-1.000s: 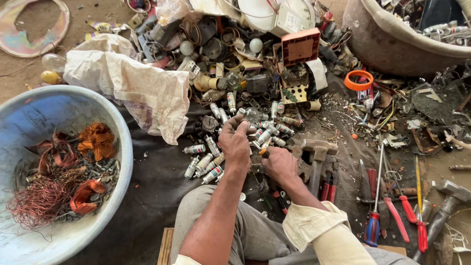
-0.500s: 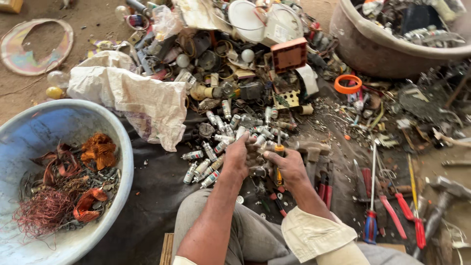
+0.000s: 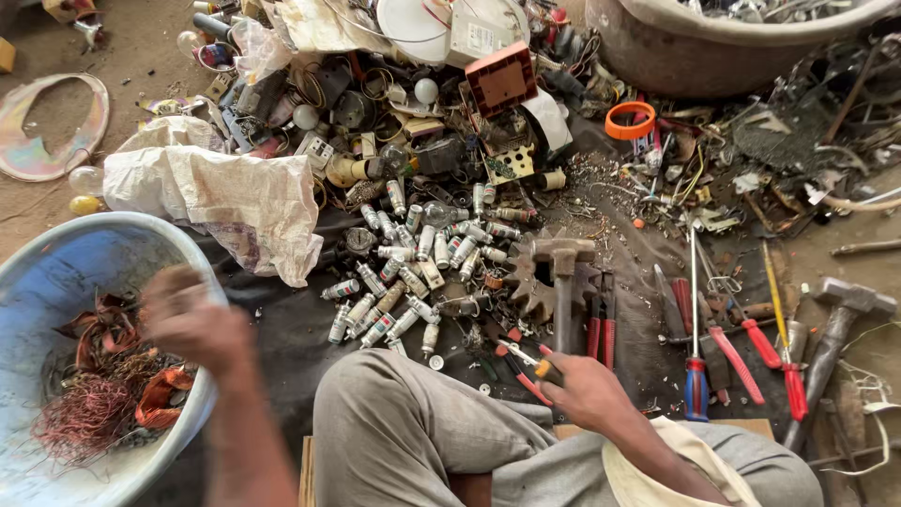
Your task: The person disassembles an electronic component by using a screwdriver and pliers to pry off parts, then uses a hammer to strike the casing to loosen internal elements.
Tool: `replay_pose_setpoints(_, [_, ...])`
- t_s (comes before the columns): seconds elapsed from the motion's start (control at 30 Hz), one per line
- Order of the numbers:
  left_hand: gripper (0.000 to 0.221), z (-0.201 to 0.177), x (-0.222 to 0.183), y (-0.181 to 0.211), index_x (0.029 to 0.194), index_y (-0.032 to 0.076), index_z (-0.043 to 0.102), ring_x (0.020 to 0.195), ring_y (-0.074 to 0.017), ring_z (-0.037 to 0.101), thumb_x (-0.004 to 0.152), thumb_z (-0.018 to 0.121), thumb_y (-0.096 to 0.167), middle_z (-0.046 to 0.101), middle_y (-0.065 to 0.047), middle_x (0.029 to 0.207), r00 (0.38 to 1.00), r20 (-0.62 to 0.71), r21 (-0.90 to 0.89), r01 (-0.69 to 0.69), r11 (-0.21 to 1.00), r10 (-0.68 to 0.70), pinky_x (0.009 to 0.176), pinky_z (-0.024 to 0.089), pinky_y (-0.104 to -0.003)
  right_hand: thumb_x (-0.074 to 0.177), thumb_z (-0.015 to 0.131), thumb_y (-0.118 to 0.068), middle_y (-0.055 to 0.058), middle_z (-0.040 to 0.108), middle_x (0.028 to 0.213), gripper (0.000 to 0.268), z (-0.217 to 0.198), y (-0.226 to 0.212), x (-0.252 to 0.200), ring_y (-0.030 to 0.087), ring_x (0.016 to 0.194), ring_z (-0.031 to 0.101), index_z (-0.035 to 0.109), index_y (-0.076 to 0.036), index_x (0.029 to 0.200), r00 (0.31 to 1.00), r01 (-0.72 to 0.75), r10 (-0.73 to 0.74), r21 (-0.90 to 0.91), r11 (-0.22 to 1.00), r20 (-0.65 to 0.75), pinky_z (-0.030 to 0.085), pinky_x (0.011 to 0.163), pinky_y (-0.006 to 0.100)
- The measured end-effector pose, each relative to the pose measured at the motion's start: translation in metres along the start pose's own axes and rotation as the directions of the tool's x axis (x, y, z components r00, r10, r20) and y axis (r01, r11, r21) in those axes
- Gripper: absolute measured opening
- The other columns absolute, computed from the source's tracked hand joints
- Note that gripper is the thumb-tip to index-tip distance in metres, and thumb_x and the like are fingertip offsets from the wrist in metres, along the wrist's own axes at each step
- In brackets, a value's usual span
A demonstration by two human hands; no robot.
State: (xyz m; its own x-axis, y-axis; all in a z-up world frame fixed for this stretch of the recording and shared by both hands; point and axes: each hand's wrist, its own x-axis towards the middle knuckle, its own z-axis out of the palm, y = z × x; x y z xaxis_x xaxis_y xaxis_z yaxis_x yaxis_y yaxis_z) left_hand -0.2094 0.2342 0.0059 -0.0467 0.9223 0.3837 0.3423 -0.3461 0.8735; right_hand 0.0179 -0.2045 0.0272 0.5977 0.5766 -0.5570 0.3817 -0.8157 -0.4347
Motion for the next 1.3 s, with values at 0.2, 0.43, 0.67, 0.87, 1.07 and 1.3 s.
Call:
replay_pose_setpoints(0.2, [0.030,-0.015,-0.049,0.088,0.115,-0.006,0.063,0.098,-0.0256,0.070,0.087,0.060,-0.013,0.068,-0.019,0.115,0.730,0.445,0.200,-0.645,0.737,0.518,0.082,0.062,-0.035,0.087,0.071,-0.034,0.015,0.074,0.101,0.029,-0.014,-0.021,0.020,0.035,0.097,0.071,0.071,-0.016,0.110,0.999,0.014,-0.019,-0.113,0.993,-0.042,0.054,0.086,0.048])
replay_pose_setpoints(0.43, [0.031,0.057,-0.189,0.136,0.114,-0.002,0.066,0.098,-0.0252,0.071,0.084,0.063,-0.007,0.070,-0.017,0.114,0.025,0.978,-0.151,-0.590,0.793,0.205,0.083,0.061,-0.036,0.086,0.072,-0.038,0.018,0.075,0.099,0.033,-0.019,-0.013,0.033,0.037,0.098,0.071,0.073,-0.016,0.111,0.994,-0.076,0.073,-0.036,0.996,-0.081,0.055,0.087,0.048])
replay_pose_setpoints(0.67, [0.032,0.051,-0.239,0.128,0.112,0.002,0.069,0.097,-0.0248,0.072,0.081,0.067,0.000,0.072,-0.015,0.112,-0.033,0.991,-0.124,-0.556,0.822,0.128,0.084,0.060,-0.036,0.085,0.073,-0.038,0.019,0.074,0.099,0.034,-0.014,-0.001,0.031,0.039,0.098,0.069,0.072,-0.014,0.108,0.990,0.010,-0.020,-0.074,0.997,-0.136,0.055,0.084,0.050])
replay_pose_setpoints(0.87, [0.033,0.053,-0.256,0.129,0.111,0.005,0.071,0.097,-0.0244,0.072,0.078,0.070,0.006,0.074,-0.013,0.111,-0.062,0.991,-0.136,-0.541,0.830,0.122,0.085,0.060,-0.037,0.083,0.073,-0.036,0.017,0.074,0.099,0.032,-0.013,-0.007,0.032,0.039,0.098,0.069,0.071,-0.014,0.106,0.989,0.052,-0.064,-0.087,0.995,-0.136,0.054,0.084,0.052])
replay_pose_setpoints(1.07, [0.034,0.082,-0.252,0.150,0.110,0.008,0.074,0.096,-0.0241,0.073,0.076,0.073,0.012,0.076,-0.011,0.109,-0.158,0.975,-0.214,-0.510,0.833,0.154,0.086,0.059,-0.037,0.085,0.072,-0.034,0.016,0.074,0.098,0.028,-0.019,-0.011,0.032,0.039,0.097,0.069,0.072,-0.014,0.105,0.991,0.053,-0.065,-0.096,0.994,-0.119,0.054,0.084,0.052])
replay_pose_setpoints(1.3, [0.036,0.106,-0.213,0.155,0.109,0.012,0.077,0.096,-0.0237,0.074,0.073,0.077,0.018,0.078,-0.009,0.108,0.171,0.978,-0.081,-0.207,0.975,0.118,0.087,0.058,-0.038,0.086,0.067,-0.026,0.015,0.074,0.100,0.022,-0.014,-0.012,0.021,0.036,0.095,0.071,0.075,-0.021,0.106,0.991,0.130,-0.131,-0.168,0.977,0.006,0.056,0.083,0.050])
